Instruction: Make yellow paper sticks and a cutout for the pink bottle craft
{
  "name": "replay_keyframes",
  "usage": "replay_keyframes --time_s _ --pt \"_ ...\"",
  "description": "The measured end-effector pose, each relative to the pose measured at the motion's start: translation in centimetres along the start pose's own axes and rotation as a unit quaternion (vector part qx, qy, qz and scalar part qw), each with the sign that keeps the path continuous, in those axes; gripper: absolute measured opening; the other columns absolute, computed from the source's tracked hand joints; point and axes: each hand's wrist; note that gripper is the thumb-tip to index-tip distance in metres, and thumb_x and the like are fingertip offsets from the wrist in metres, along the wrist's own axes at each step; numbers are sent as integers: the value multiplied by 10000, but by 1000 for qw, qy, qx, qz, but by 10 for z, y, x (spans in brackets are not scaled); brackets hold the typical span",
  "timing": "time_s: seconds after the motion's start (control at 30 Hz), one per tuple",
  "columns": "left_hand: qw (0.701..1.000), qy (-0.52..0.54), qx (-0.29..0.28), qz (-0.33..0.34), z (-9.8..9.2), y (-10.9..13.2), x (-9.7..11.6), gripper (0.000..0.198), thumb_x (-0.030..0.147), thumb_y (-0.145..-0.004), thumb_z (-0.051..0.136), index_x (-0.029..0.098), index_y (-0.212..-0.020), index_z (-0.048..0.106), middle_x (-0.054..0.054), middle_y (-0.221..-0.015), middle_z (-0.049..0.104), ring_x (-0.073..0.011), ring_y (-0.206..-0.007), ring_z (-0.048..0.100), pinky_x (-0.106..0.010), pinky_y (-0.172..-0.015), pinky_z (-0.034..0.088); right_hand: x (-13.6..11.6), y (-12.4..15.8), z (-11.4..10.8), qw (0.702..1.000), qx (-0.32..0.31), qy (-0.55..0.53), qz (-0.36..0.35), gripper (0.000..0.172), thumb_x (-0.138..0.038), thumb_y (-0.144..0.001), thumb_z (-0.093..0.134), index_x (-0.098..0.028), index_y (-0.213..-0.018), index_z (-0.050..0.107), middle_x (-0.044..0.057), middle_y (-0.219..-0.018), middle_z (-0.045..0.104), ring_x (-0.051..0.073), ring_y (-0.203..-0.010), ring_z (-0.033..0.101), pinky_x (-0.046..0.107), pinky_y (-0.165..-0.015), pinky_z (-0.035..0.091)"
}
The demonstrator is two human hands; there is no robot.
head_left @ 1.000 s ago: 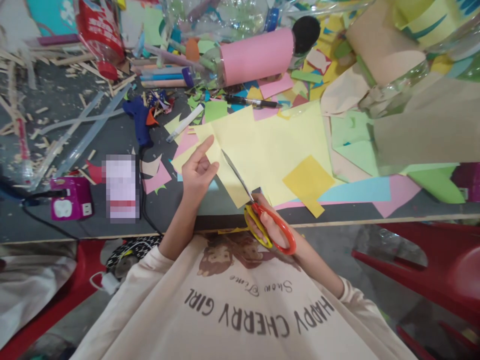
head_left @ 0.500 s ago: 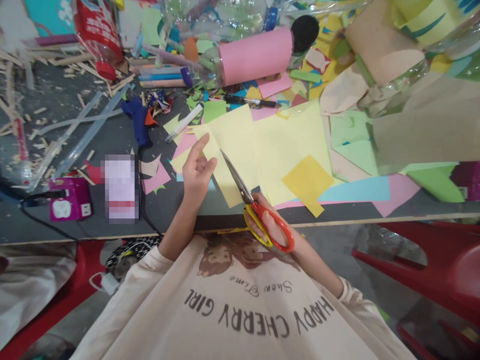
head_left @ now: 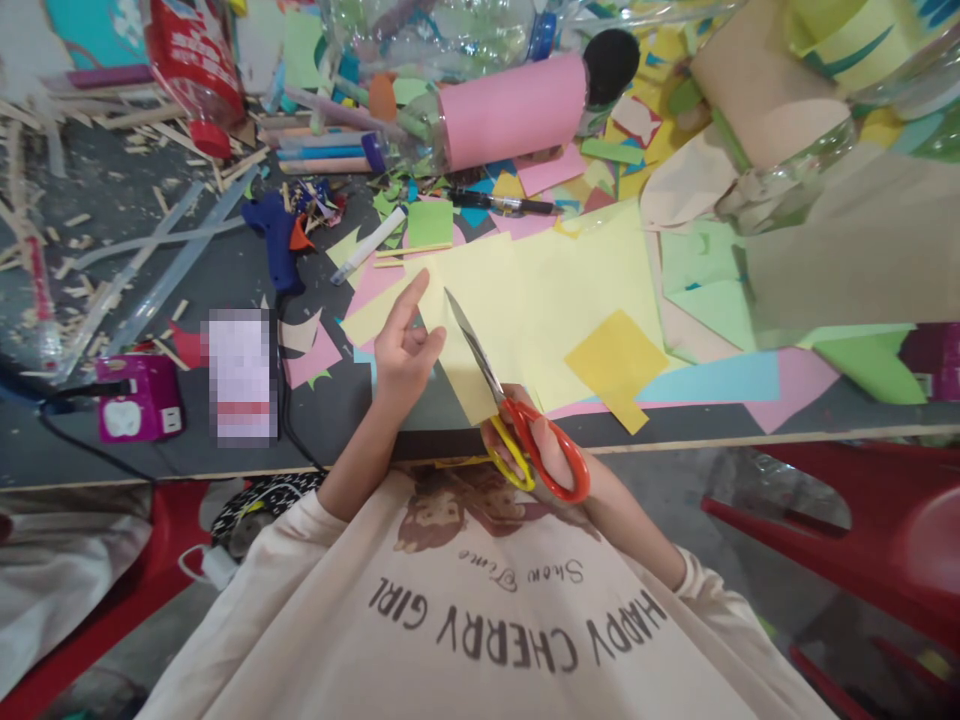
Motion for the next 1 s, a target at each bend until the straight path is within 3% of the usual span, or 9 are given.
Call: replay_keyframes --time_s 0.17,0.3,0.47,0.7,0.83,1.0 --pt "1000 5 2 4 1 -2 -2 604 539 -822 640 298 -1364 524 -108 -1459 515 -26 -491 382 -239 -617 503 12 -6 2 996 -14 -88 -13 505 -757 -847 373 -270 -980 349 -86 -608 390 77 -416 317 209 -350 299" --pt "999 38 -3 -3 0 -3 -1 568 525 -806 676 343 -1333 565 -87 -1412 551 -13 -457 328 -210 -447 390 18 -9 4 994 -2 -109 -22 500 -741 -842 421 -277 -1014 353 -86 -618 398 72 -421 319 183 -333 297" --pt "998 62 -15 -19 -3 -6 -1 593 525 -756 736 366 -1309 595 -59 -1121 660 0 -439 277 -190 -376 243 19 -8 6 994 10 -106 -26 512 -708 -845 472 -267 -1091 386 -75 -668 404 59 -451 339 170 -341 285" --pt "998 64 -14 -12 -3 -6 0 609 546 -758 722 353 -1320 585 -16 -830 640 -16 -427 249 -195 -378 211 17 -10 10 995 30 -97 -3 623 -783 -766 500 -248 -1065 389 -103 -618 367 42 -389 301 176 -322 266" --pt "998 61 -13 -12 -2 -5 -2 631 559 -760 713 335 -1333 571 -47 -919 662 -16 -418 290 -201 -369 221 11 -8 11 997 20 -74 -24 623 -810 -776 430 -249 -1041 381 -97 -612 361 51 -401 292 195 -344 259" --pt "998 58 -33 -15 2 -2 0 629 560 -784 687 348 -1358 543 -89 -1168 662 -1 -418 322 -188 -364 247 10 -3 5 999 5 -34 -1 668 -817 -797 362 -249 -1148 366 -44 -722 442 79 -481 361 228 -398 323"
Point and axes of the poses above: each hand's wrist, its own y-axis away from the middle knuckle, its own z-axis out of the palm, x = y × z
